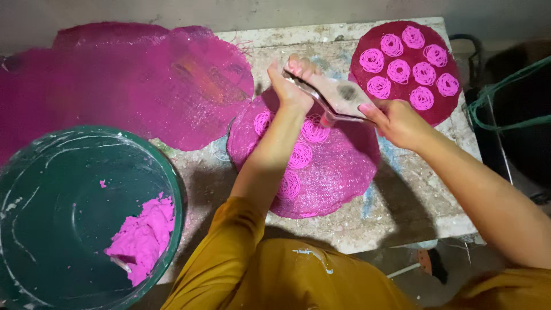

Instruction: The person scoops bright pink paste from a green basin into a handheld metal extruder tool, then squeezes the tool to pipe coiled rosettes of paste onto round pink discs on the worktable, filling in the coil pattern disc by disc.

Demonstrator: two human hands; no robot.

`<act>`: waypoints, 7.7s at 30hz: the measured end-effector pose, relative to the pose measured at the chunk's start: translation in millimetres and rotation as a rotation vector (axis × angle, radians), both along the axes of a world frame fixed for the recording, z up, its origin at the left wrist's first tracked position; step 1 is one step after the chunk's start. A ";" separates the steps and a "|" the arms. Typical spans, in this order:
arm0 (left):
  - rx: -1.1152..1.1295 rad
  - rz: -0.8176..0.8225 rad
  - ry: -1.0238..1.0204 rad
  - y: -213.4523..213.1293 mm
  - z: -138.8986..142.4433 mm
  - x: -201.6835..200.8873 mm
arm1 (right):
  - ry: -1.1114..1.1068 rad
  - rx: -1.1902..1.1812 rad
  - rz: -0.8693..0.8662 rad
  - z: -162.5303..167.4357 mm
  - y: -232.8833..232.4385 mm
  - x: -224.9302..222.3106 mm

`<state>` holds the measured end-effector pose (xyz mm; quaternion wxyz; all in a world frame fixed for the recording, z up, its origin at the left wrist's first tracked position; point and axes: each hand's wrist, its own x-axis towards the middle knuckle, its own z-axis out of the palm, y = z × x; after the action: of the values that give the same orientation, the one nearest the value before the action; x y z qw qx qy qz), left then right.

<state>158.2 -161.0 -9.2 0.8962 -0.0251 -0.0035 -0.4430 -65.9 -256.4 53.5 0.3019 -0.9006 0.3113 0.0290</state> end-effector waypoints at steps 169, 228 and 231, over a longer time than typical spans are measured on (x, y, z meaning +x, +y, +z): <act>2.146 0.853 -1.554 526.3 34.0 101.1 | -0.623 0.199 0.687 -11.1 411.9 171.1; 0.506 -0.547 -0.901 318.1 6.3 -98.8 | -0.882 -0.341 0.810 51.7 235.8 -41.2; 0.475 -0.571 -1.017 299.3 -0.6 -109.9 | -0.878 -0.315 0.777 39.9 246.6 -45.2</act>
<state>48.3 138.3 -9.7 0.6100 0.3885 -0.3240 -0.6099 -111.0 -9.8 93.4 0.2326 -0.9099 -0.1933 -0.2838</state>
